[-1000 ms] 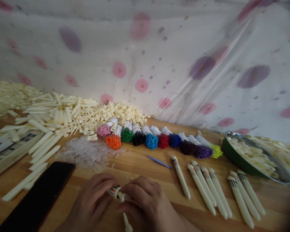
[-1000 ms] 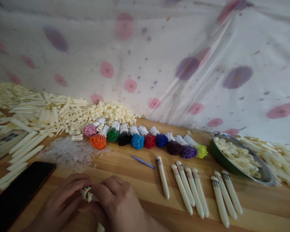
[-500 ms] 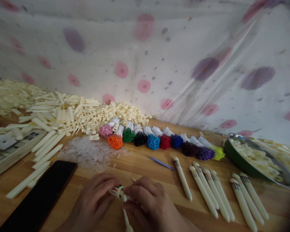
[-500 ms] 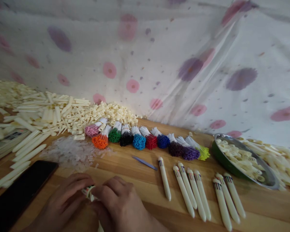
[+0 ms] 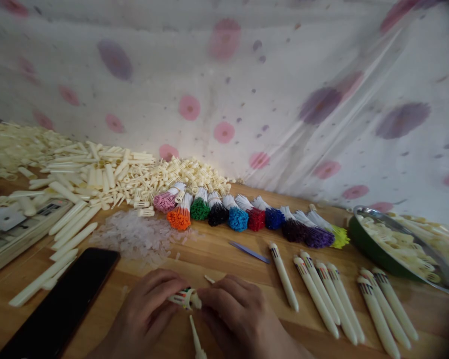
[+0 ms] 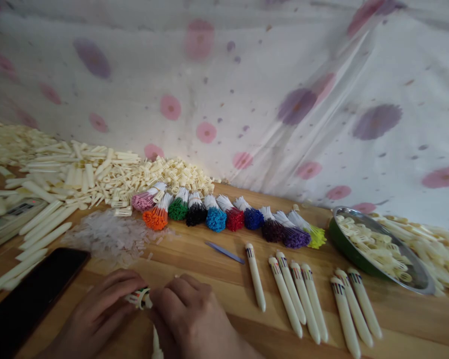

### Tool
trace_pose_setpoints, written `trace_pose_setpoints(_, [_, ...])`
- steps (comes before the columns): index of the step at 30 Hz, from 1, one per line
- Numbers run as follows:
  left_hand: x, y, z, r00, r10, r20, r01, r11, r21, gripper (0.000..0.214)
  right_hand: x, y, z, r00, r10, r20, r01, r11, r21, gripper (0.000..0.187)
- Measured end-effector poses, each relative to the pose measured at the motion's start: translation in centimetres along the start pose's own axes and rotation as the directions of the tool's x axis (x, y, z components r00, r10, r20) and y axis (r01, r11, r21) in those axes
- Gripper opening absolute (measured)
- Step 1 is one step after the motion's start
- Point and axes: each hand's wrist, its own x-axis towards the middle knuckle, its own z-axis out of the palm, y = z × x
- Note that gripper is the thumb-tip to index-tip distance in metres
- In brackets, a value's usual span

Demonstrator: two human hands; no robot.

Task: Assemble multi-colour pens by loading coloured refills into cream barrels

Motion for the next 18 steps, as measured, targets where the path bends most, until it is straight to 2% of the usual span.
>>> trace_pose_setpoints(4, [0.0,0.0,-0.1,1.0,0.006,0.005,-0.006,1.0,-0.007,0.02,0.0,0.0,-0.7,0.994,-0.105,0.015,0.106,0.994,-0.015,0.015])
trace_pose_setpoints(9, [0.1,0.1,-0.1,1.0,0.009,0.003,-0.009,0.999,-0.043,0.018,0.1,-0.4,-1.4,0.987,-0.158,-0.003,0.158,0.987,-0.024,0.014])
trace_pose_setpoints(15, [0.0,0.0,-0.1,1.0,0.005,0.019,-0.004,1.0,-0.021,0.019,0.2,-0.5,-1.1,0.988,-0.153,-0.033,0.151,0.988,-0.044,0.015])
trace_pose_setpoints(18, [0.0,0.0,-0.1,1.0,0.016,0.026,-0.015,1.0,-0.024,0.019,0.1,-0.3,-1.1,0.996,-0.079,-0.04,0.078,0.997,-0.027,0.013])
